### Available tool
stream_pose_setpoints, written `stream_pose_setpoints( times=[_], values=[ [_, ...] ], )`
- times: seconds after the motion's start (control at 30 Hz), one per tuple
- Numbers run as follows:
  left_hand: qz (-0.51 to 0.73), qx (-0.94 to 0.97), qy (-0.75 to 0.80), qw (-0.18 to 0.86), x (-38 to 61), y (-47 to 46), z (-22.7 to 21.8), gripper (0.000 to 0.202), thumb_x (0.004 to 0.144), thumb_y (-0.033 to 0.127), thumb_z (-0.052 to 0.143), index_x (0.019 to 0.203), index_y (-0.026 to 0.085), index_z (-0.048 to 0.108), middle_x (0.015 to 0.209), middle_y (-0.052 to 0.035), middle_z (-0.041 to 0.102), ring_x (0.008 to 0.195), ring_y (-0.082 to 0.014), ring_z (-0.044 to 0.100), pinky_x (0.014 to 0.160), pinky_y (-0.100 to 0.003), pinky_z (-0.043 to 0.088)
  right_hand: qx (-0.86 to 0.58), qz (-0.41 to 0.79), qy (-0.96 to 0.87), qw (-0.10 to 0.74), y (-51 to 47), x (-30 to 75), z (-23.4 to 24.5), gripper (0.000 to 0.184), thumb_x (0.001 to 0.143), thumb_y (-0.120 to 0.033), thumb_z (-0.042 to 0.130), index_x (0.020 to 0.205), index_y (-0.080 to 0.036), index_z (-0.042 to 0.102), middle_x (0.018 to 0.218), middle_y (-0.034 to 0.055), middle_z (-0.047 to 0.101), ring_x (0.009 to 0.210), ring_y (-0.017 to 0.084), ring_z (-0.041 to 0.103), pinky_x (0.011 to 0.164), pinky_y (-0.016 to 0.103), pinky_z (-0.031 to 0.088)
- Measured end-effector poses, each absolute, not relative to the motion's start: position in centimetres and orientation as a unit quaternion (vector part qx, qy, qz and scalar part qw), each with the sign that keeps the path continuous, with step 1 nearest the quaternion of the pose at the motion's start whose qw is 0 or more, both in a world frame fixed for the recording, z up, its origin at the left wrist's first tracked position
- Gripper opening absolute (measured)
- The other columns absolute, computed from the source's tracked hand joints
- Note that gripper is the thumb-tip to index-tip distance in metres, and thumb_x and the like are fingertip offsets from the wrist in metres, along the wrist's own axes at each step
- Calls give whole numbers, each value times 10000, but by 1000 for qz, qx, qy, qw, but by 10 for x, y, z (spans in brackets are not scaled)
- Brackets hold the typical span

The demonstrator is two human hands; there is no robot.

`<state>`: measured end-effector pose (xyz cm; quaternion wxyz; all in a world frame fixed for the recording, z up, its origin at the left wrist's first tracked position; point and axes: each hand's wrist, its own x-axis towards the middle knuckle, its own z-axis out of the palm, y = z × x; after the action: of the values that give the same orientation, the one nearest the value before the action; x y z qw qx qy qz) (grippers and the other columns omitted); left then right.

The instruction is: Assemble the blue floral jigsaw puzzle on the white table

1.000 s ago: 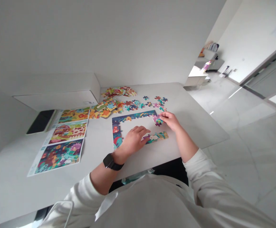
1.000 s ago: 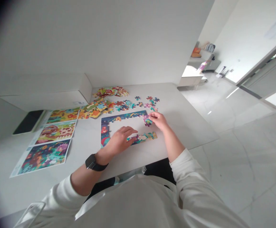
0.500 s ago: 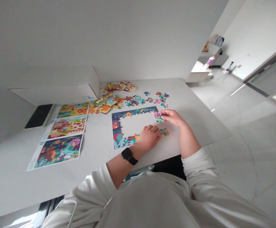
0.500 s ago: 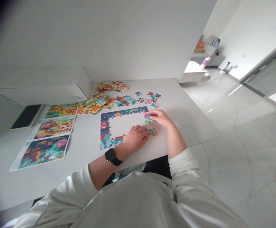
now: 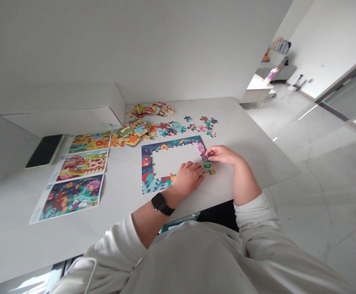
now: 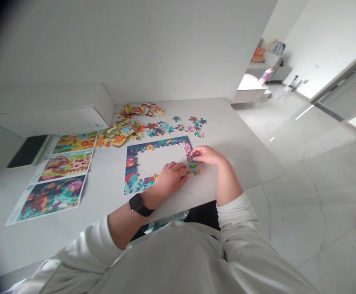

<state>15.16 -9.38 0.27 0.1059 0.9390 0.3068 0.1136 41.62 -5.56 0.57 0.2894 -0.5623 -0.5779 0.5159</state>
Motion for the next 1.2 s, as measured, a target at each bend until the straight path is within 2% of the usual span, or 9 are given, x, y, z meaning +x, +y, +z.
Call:
stream_pose_setpoints(
  times=[0.27, 0.43, 0.6, 0.7, 0.87, 1.2],
  values=[
    [115, 936, 314, 105, 152, -95, 2, 304, 1085, 378, 623, 1334, 276, 764, 1370, -93, 745, 1179, -300, 637, 1010, -468, 512, -574, 441, -630, 282, -56, 415, 2, 222, 737, -269, 871, 942, -213, 806, 826, 4, 763, 793, 167, 701, 779, 288, 588],
    [112, 938, 313, 103, 152, -95, 2, 319, 1085, 389, 625, 1347, 264, 758, 1405, -99, 726, 1204, -311, 638, 1024, -484, 524, -594, 412, -639, 263, -59, 413, 2, 187, 776, -188, 792, 960, -208, 819, 812, 4, 767, 770, 165, 710, 772, 281, 578],
    [145, 937, 297, 116, 151, -94, -4, 372, 1070, 336, 640, 1430, 284, 718, 1583, -109, 630, 1378, -324, 584, 1137, -512, 506, -612, 371, -653, 248, -60, 410, -2, 238, 779, -130, 775, 996, -219, 822, 832, 2, 774, 789, 172, 725, 795, 290, 592],
    [162, 943, 267, 117, 153, -94, -11, 436, 1082, 270, 584, 1509, 282, 667, 1632, -96, 611, 1465, -308, 546, 1226, -523, 456, -629, 334, -660, 239, -62, 409, -2, 200, 794, -137, 800, 975, -222, 800, 847, 8, 775, 796, 181, 731, 793, 296, 599],
    [167, 945, 253, 121, 154, -92, -17, 461, 1094, 276, 537, 1540, 252, 652, 1606, -90, 643, 1470, -302, 559, 1282, -523, 409, -645, 254, -690, 208, -66, 407, 5, 167, 793, -167, 867, 932, -238, 809, 960, 45, 789, 784, 186, 725, 821, 314, 599],
    [160, 944, 265, 111, 158, -91, -17, 423, 1119, 335, 542, 1509, 249, 681, 1560, -87, 682, 1446, -299, 573, 1271, -505, 423, -663, 240, -681, 197, -67, 405, 5, 192, 804, -144, 870, 957, -234, 797, 956, 43, 787, 830, 198, 738, 838, 316, 589]
  ],
)
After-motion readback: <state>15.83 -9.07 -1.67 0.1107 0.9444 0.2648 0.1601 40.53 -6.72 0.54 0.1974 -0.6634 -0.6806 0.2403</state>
